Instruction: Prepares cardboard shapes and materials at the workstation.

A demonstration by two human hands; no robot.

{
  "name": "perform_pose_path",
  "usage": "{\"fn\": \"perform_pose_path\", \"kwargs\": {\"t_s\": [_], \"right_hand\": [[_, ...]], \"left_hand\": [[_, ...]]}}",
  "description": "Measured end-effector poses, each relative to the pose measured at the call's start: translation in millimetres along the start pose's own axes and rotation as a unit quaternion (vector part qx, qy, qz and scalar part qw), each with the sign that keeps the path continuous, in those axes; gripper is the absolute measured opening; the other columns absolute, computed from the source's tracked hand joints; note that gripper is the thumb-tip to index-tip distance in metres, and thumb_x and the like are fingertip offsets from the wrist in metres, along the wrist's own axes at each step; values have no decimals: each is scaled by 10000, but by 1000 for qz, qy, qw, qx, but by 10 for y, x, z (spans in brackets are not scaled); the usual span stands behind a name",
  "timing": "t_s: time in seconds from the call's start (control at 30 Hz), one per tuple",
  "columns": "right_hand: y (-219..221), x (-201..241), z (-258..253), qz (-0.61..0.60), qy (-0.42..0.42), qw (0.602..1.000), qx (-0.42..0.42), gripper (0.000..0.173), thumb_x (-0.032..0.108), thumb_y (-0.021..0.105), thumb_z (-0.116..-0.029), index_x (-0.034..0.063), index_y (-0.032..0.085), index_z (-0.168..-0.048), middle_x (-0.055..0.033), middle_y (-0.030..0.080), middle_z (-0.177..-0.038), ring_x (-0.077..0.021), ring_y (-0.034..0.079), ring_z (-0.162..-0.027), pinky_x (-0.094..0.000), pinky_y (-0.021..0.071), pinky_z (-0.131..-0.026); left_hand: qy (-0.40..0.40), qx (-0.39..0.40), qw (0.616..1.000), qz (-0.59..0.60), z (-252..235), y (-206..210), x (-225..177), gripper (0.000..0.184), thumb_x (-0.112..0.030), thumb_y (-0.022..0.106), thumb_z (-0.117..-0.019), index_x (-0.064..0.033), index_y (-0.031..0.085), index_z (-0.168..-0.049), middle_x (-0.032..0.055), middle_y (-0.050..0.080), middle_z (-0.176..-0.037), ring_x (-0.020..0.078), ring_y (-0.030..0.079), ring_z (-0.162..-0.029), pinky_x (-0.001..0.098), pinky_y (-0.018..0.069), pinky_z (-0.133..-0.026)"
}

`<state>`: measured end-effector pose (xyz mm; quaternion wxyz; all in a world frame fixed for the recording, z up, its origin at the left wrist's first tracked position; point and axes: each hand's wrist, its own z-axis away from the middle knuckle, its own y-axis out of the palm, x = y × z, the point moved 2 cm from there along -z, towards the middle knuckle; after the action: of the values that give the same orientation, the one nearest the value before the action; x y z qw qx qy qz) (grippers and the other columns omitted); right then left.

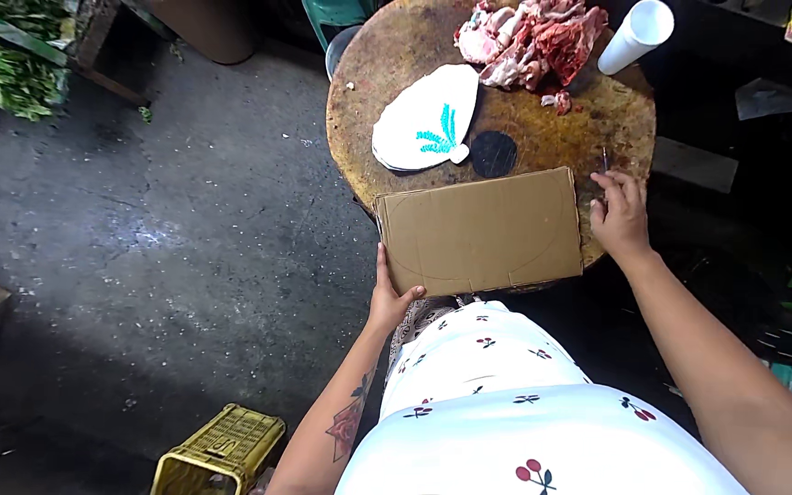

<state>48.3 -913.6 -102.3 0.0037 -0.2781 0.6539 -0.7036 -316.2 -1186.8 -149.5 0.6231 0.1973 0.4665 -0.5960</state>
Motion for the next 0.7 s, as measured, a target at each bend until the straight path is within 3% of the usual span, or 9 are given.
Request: {"fn": "perform_pose_path", "kwargs": {"t_s": [0.13,0.23,0.27,0.37,0.47,0.6,0.67,0.7], "right_hand": [[152,240,297,-2,-8,1000,11,507,209,618,-973,81,541,-1457,-233,462,-1510,-475,452,-1363,-643,399,-1086],[222,235,407,-35,92,995,-5,629,257,692,-950,56,475,-1505,-257,406,-1548,-497,393,-1404,-668,339,-1123],[214,198,410,-48,127,991,-15,648,253,696,-949,43,456,-1514,-268,394,-1555,-505,383,-1410,-672,318,-1136],[95,8,308,-68,218,973,-35,607,210,659,-976,37,448,-1517,-291,399,-1530,-512,415,-1368,-649,340,-1128],[41,-260,141,-61,277,958,-43,519,203,649,-994,59,519,-1475,-308,469,-1446,-502,457,-1326,-614,374,-1106],[40,-353,-32,-35,282,958,-30,501,173,673,-981,66,544,-1452,-295,513,-1408,-499,473,-1315,-631,380,-1090],[-8,-176,-115,-62,257,964,-39,500,154,653,-988,59,527,-1462,-305,489,-1419,-495,479,-1303,-619,392,-1085],[-25,-45,-176,-85,233,968,-36,463,150,632,-1000,53,538,-1443,-297,503,-1410,-474,526,-1264,-602,444,-1052]], "left_hand": [[-4,3,1000,-27,-4,-19,-11,1218,-225,850,-833,-274,-50,-1651,131,239,-1681,224,497,-1404,429,463,-1121],[-3,0,1000,-7,-1,-49,-37,1097,-187,781,-889,-246,1,-1658,127,212,-1690,216,450,-1439,409,442,-1143],[-6,-9,1000,7,2,-60,-50,1066,-164,769,-892,-234,32,-1659,151,270,-1663,231,496,-1397,410,475,-1108],[-41,-18,997,63,-11,-78,-98,1011,-96,718,-920,-208,31,-1654,253,448,-1499,294,600,-1256,429,541,-1015],[-70,-10,988,139,-10,-64,-146,767,-50,542,-1021,-135,98,-1640,225,432,-1535,247,569,-1309,395,505,-1065],[-90,-46,971,215,-39,-50,-159,468,-3,422,-1063,-32,338,-1523,183,611,-1302,197,681,-1075,368,582,-907],[-89,-53,966,236,-59,-55,-172,444,4,414,-1064,-20,358,-1503,177,618,-1284,198,686,-1054,371,587,-894],[-88,-57,964,246,-68,-58,-177,443,7,413,-1062,-18,361,-1501,176,619,-1285,203,687,-1054,374,589,-894]]}}
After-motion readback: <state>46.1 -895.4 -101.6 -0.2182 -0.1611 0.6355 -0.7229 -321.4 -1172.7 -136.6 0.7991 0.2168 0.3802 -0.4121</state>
